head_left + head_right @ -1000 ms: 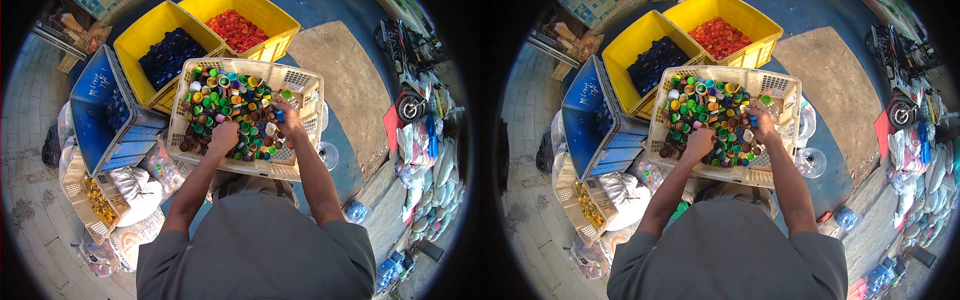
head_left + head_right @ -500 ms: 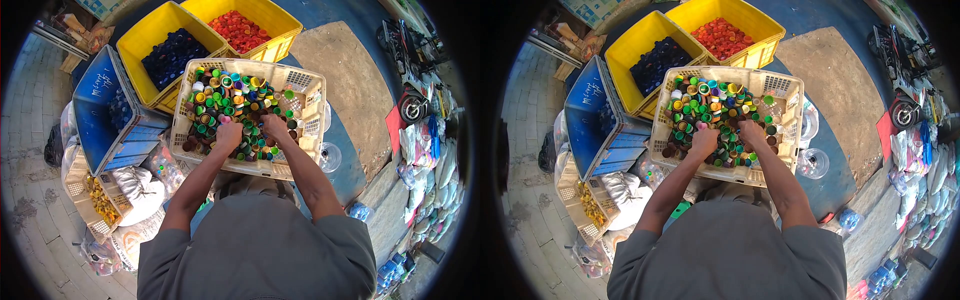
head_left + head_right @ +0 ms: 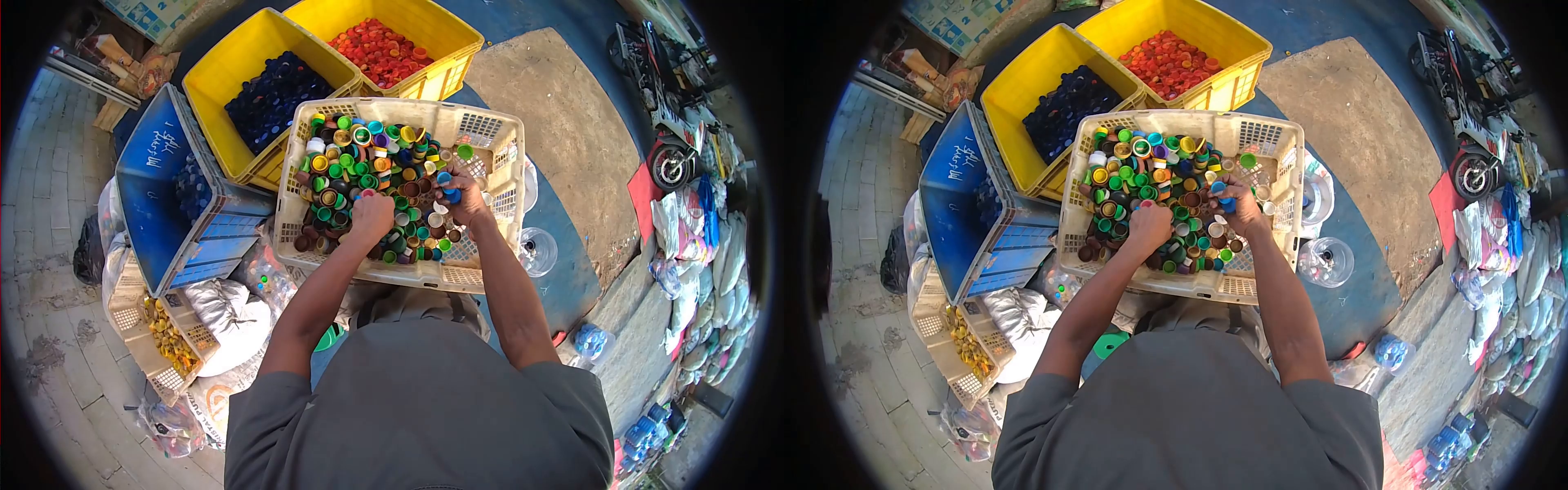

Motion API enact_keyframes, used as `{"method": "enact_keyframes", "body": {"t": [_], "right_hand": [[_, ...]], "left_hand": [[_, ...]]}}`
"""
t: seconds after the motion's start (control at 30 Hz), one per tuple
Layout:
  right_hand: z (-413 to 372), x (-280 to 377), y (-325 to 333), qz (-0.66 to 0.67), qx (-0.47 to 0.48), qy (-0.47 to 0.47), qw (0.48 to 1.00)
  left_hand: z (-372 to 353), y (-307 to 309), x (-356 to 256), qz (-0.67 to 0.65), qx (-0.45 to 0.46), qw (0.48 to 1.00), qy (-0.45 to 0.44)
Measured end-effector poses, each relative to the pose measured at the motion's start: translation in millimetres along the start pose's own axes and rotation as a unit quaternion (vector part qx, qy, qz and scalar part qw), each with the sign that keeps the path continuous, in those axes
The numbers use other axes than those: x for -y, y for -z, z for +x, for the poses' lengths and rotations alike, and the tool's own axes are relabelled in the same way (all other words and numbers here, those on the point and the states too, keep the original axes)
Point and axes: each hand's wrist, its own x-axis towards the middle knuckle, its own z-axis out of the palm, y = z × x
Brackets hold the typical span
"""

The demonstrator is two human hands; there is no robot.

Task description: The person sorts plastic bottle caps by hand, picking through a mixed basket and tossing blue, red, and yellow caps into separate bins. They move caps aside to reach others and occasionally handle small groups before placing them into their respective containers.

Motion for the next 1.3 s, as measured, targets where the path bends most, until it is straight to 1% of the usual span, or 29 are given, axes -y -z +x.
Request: {"method": "enact_keyframes", "body": {"t": [0.1, 0.17, 0.23, 0.27, 0.3, 0.37, 0.4, 0.47, 0.5, 0.53, 0.57, 0.6, 0.63, 0.67, 0.7, 0.73, 0.83, 0.93, 0.97, 1.03, 1.13, 1.23, 1.27, 1.3], "right_hand": [[-2.0, 1.6, 3.0, 0.033, -0.002, -0.002, 0.999], [-2.2, 0.2, 1.6, -0.06, -0.048, -0.001, 0.997], [-1.6, -3.9, -1.4, -0.152, -0.094, -0.002, 0.984], [-0.8, -5.5, -2.3, -0.213, -0.091, -0.003, 0.973], [1.5, -9.7, 0.3, -0.284, -0.096, -0.002, 0.954], [6.4, -20.8, 5.5, -0.422, -0.104, 0.001, 0.901], [2.9, -19.6, 1.7, -0.516, -0.105, 0.013, 0.85], [8.9, -33.8, 20.3, -0.606, -0.056, 0.068, 0.791], [8.4, -35.8, 19.6, -0.647, -0.03, 0.095, 0.756], [7.4, -36.9, 19.4, -0.671, -0.029, 0.093, 0.735], [7.0, -37.2, 19.2, -0.648, -0.038, 0.084, 0.756], [4.8, -34.9, 15.3, -0.625, -0.046, 0.074, 0.775], [3.1, -32.8, 11.5, -0.602, -0.053, 0.063, 0.794], [3.7, -30.2, 8.9, -0.516, -0.051, 0.01, 0.855], [5.4, -26.5, 7.4, -0.422, -0.049, -0.043, 0.904], [6.2, -23.8, 6.1, -0.324, -0.047, -0.096, 0.94], [3.2, -17.8, 2.2, -0.137, -0.049, -0.118, 0.982], [-3.9, -8.1, -10.2, -0.073, -0.061, -0.129, 0.987], [-6.0, -6.2, -12.7, -0.05, -0.067, -0.132, 0.988], [-5.4, -5.0, -10.2, -0.049, -0.075, -0.144, 0.986], [-4.2, -6.9, -8.6, -0.048, -0.073, -0.145, 0.986], [5.1, -16.4, 8.9, -0.063, -0.047, -0.138, 0.987], [9.6, -21.8, 17.4, -0.069, -0.035, -0.136, 0.988], [9.9, -24.0, 15.6, -0.258, -0.029, -0.085, 0.962]], "left_hand": [[3.3, -4.0, -5.2, 0.025, -0.019, 1.0, 0.004], [7.1, -12.5, -3.4, 0.034, -0.022, 0.999, -0.012], [6.3, -12.8, -1.8, 0.029, -0.02, 0.999, -0.02], [5.5, -12.7, -0.1, 0.02, -0.016, 0.999, -0.021], [4.5, -11.2, 2.0, 0.012, -0.013, 1.0, -0.022], [4.7, -16.7, 10.2, -0.049, -0.065, 0.996, -0.033], [2.2, -12.8, 11.3, -0.08, -0.09, 0.992, -0.038], [-1.4, -4.0, 14.8, -0.249, -0.102, 0.962, -0.045], [-3.9, 1.4, 16.6, -0.33, -0.108, 0.937, -0.048], [-3.7, -3.6, 21.5, -0.4, -0.123, 0.907, -0.044], [-2.0, -11.6, 27.7, -0.467, -0.139, 0.873, -0.04], [-4.8, -7.2, 30.0, -0.531, -0.155, 0.832, -0.035], [-10.1, -2.6, 35.6, -0.624, -0.107, 0.774, 0.003], [-17.4, 2.1, 43.1, -0.708, -0.058, 0.703, 0.04], [-24.9, 11.4, 44.5, -0.781, -0.009, 0.62, 0.076], [-28.1, 13.8, 41.6, -0.816, -0.026, 0.573, 0.075], [-42.3, 24.7, 46.8, -0.877, 0.01, 0.48, 0.035], [-49.3, 28.9, 44.0, -0.921, 0.001, 0.387, 0.044], [-48.3, 26.6, 44.5, -0.927, 0.002, 0.371, 0.056], [-44.4, 16.8, 49.5, -0.938, 0.004, 0.338, 0.08], [-39.9, 2.1, 56.0, -0.961, 0.022, 0.272, 0.04], [-38.4, -1.9, 61.4, -0.972, 0.061, 0.222, -0.033], [-39.2, -0.3, 61.3, -0.966, 0.053, 0.254, 0.009], [-41.2, 8.6, 57.2, -0.956, 0.045, 0.284, 0.051]]}}
